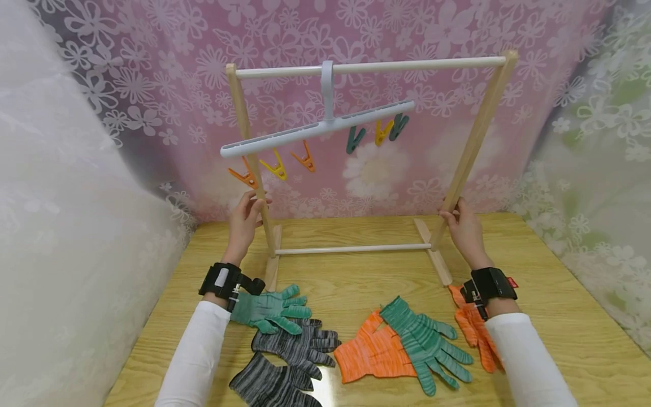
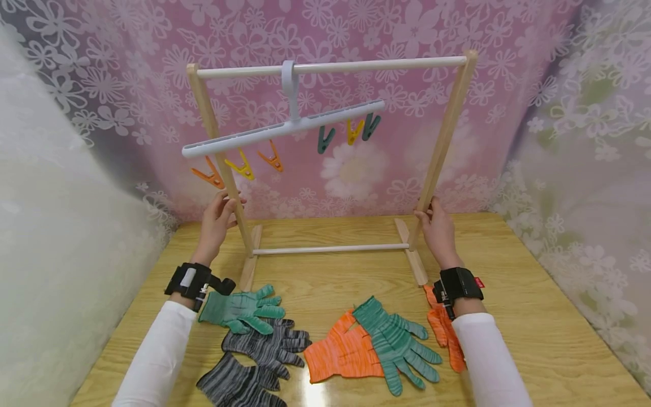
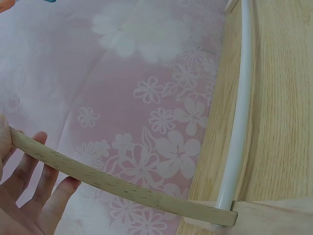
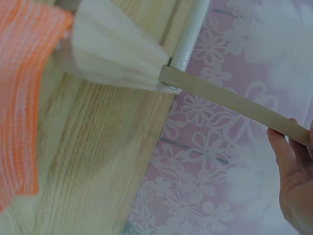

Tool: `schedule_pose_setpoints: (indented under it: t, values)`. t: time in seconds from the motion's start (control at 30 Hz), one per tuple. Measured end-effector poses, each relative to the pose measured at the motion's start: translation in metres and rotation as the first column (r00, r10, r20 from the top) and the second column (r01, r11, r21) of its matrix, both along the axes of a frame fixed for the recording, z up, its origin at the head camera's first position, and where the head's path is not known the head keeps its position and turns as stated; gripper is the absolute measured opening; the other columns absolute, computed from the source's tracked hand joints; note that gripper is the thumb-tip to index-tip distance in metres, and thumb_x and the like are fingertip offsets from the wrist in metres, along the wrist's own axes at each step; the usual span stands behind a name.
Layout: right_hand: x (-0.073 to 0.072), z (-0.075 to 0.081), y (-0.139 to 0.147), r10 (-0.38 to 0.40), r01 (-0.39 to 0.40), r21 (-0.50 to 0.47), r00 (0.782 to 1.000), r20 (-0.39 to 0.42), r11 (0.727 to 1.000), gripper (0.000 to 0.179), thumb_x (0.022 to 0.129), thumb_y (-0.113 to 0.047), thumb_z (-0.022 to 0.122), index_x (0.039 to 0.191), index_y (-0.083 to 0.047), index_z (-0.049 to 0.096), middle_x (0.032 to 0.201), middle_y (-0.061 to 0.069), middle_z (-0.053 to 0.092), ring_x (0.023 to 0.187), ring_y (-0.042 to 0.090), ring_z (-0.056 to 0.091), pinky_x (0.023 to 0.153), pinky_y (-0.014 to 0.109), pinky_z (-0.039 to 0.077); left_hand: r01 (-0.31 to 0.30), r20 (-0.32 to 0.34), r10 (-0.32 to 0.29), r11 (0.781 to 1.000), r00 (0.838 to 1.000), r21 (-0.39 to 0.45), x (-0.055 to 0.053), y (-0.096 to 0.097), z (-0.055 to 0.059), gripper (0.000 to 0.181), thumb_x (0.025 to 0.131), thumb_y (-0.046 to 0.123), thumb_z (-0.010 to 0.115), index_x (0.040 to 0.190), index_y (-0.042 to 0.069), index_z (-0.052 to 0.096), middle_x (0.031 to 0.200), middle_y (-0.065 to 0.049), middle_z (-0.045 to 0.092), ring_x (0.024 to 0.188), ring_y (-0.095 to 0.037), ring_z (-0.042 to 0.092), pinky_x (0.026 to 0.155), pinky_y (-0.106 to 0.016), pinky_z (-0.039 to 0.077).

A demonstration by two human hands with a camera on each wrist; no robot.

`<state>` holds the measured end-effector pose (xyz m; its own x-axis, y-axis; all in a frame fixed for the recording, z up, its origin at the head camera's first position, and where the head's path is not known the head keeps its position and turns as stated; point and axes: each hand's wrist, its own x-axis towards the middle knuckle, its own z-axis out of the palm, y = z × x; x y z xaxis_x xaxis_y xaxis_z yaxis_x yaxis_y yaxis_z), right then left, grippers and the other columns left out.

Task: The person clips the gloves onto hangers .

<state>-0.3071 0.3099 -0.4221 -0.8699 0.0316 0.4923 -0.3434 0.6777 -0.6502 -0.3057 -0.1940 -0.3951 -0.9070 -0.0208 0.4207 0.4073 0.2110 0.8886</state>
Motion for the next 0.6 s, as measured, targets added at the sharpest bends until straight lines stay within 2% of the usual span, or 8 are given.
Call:
schedule_pose_setpoints:
  t: [0.17,0.3,0.47,0.6]
  values:
    - [0.002,0.006,-0.002,0.013,-0.013,0.001,1.000,0.005,1.000,0.036,0.106,-0.013,0.054,0.137,0.004,0.048,0.122,0.031,0.061,0.113,0.053,0.060,0.090,0.063,0.051,0.019,0.015,-0.020,1.000,1.000,0.014,-0.001,-0.002,0.002,0.043,0.107,0.031,0.052,0.142,0.008,0.052,0.129,-0.025,0.061,0.122,-0.042,0.058,0.095,-0.065,0.050]
    - [0.006,0.014,-0.002,0.012,-0.012,-0.007,1.000,0.028,1.000,0.035,0.104,-0.009,0.057,0.135,0.007,0.050,0.121,0.033,0.058,0.112,0.055,0.060,0.090,0.063,0.051,0.041,0.056,-0.043,0.999,0.998,0.028,-0.003,-0.005,0.005,0.043,0.107,0.028,0.052,0.145,0.007,0.052,0.132,-0.026,0.060,0.124,-0.038,0.057,0.098,-0.062,0.050]
    - [0.008,0.024,-0.001,-0.033,0.033,0.000,0.998,0.045,0.999,0.044,0.103,-0.012,0.061,0.140,0.006,0.046,0.127,0.035,0.054,0.114,0.054,0.058,0.090,0.062,0.051,0.043,0.106,-0.046,0.999,0.993,0.027,-0.001,-0.008,0.013,0.042,0.107,0.022,0.053,0.145,0.003,0.053,0.137,-0.026,0.059,0.129,-0.037,0.054,0.102,-0.059,0.048]
    - [0.010,0.031,-0.003,-0.092,0.092,-0.056,0.996,-0.007,0.994,0.052,0.104,-0.018,0.060,0.148,0.002,0.042,0.133,0.031,0.054,0.116,0.049,0.058,0.093,0.058,0.050,0.012,0.133,-0.009,1.000,0.991,-0.019,0.005,-0.012,0.018,0.046,0.107,0.020,0.055,0.148,0.000,0.049,0.143,-0.025,0.055,0.132,-0.038,0.053,0.105,-0.054,0.047]
